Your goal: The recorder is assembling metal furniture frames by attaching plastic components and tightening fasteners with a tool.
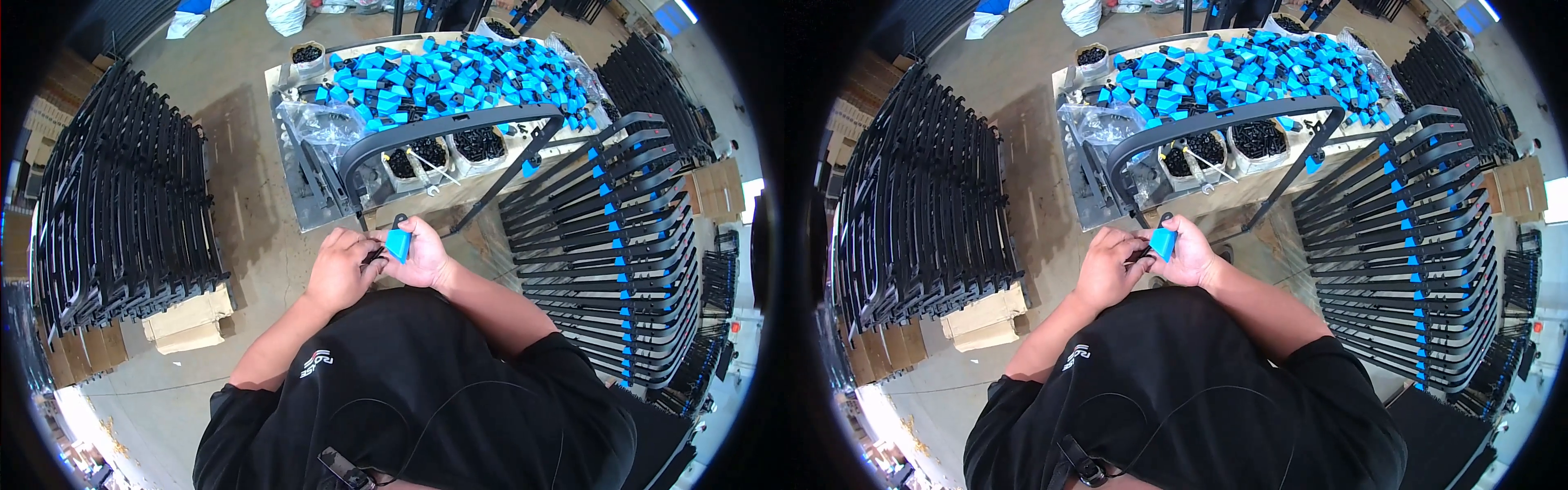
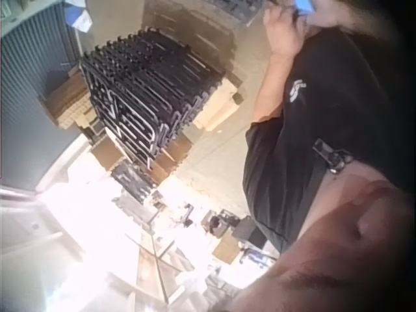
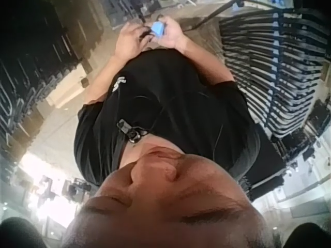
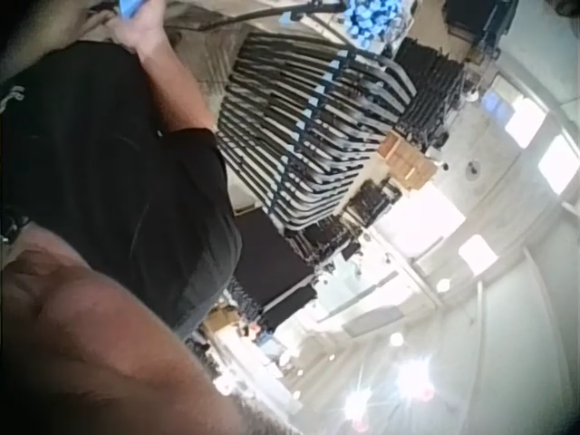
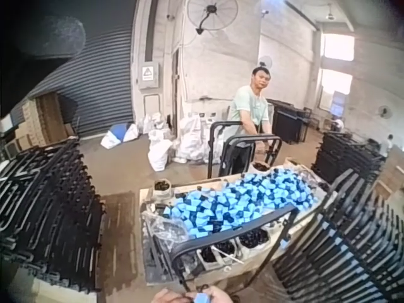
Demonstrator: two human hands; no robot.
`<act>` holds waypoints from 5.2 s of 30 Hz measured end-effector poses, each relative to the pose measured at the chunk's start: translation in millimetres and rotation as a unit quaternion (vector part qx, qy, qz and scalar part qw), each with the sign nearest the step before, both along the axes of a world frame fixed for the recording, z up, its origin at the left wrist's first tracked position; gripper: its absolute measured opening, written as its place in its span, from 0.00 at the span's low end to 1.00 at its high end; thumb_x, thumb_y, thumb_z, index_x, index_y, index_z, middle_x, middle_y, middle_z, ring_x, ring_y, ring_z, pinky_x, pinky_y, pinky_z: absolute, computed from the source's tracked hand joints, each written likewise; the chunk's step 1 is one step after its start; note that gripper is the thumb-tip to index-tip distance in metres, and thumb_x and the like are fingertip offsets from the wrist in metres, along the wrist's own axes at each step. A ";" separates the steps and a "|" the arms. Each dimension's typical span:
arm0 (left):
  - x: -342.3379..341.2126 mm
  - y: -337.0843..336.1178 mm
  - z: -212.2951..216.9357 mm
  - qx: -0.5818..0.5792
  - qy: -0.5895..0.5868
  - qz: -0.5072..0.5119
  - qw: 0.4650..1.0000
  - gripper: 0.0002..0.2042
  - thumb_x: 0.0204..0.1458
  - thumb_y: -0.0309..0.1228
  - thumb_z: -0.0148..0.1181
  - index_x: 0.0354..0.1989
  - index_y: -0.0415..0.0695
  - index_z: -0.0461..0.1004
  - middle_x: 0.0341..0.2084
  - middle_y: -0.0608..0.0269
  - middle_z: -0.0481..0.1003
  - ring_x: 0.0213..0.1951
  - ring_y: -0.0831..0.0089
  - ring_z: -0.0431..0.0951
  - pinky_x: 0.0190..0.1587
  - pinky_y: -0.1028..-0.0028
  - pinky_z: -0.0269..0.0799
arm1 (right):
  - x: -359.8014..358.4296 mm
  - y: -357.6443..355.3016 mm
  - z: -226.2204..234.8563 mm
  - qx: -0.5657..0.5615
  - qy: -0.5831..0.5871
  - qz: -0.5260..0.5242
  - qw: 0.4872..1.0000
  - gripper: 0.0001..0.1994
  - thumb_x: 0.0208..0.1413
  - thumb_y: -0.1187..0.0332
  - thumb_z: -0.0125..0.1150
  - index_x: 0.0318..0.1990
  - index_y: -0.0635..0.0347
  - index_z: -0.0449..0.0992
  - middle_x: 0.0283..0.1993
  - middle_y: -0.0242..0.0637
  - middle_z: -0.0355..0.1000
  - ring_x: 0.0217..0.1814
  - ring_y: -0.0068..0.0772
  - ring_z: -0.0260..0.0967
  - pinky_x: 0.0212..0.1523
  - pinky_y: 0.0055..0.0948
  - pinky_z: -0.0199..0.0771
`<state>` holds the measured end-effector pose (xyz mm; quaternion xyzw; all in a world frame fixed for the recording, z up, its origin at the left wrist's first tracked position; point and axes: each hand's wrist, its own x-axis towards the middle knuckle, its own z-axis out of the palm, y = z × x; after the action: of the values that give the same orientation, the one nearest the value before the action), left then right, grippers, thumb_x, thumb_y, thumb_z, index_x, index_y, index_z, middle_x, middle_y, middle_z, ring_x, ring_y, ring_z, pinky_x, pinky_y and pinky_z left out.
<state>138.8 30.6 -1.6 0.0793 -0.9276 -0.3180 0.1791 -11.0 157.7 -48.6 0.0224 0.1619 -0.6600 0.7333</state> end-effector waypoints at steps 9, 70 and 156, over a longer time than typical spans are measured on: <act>17.2 -5.8 -20.6 0.031 -0.069 0.007 0.997 0.08 0.49 0.29 0.67 0.37 0.40 0.80 0.38 0.53 0.79 0.42 0.52 0.76 0.48 0.61 0.74 | 16.4 -7.9 -25.0 0.131 0.067 -0.007 0.989 0.21 0.61 0.52 0.47 0.45 0.63 0.76 0.47 0.45 0.76 0.49 0.43 0.74 0.53 0.47 0.72; -18.2 -80.3 -129.8 0.721 -0.063 0.101 0.682 0.08 0.66 0.31 0.57 0.36 0.41 0.73 0.26 0.63 0.75 0.27 0.75 0.70 0.31 0.74 0.67 | -1.4 -46.3 -84.6 0.192 0.490 0.016 0.850 0.17 0.53 0.61 0.72 0.46 0.59 0.77 0.36 0.28 0.73 0.35 0.19 0.67 0.37 0.23 0.68; -49.1 -55.5 -121.9 0.653 -0.162 0.297 0.678 0.18 0.67 0.46 0.49 0.27 0.48 0.68 0.20 0.68 0.66 0.23 0.73 0.66 0.28 0.73 0.61 | -16.0 -26.3 -87.0 0.168 0.444 0.075 0.877 0.16 0.56 0.60 0.65 0.48 0.59 0.77 0.39 0.33 0.75 0.35 0.24 0.68 0.35 0.28 0.70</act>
<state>89.7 -24.8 -123.4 0.4976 -0.4267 -0.7551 0.0139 -27.1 131.4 -135.6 -0.1621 0.5805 -0.5067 0.6165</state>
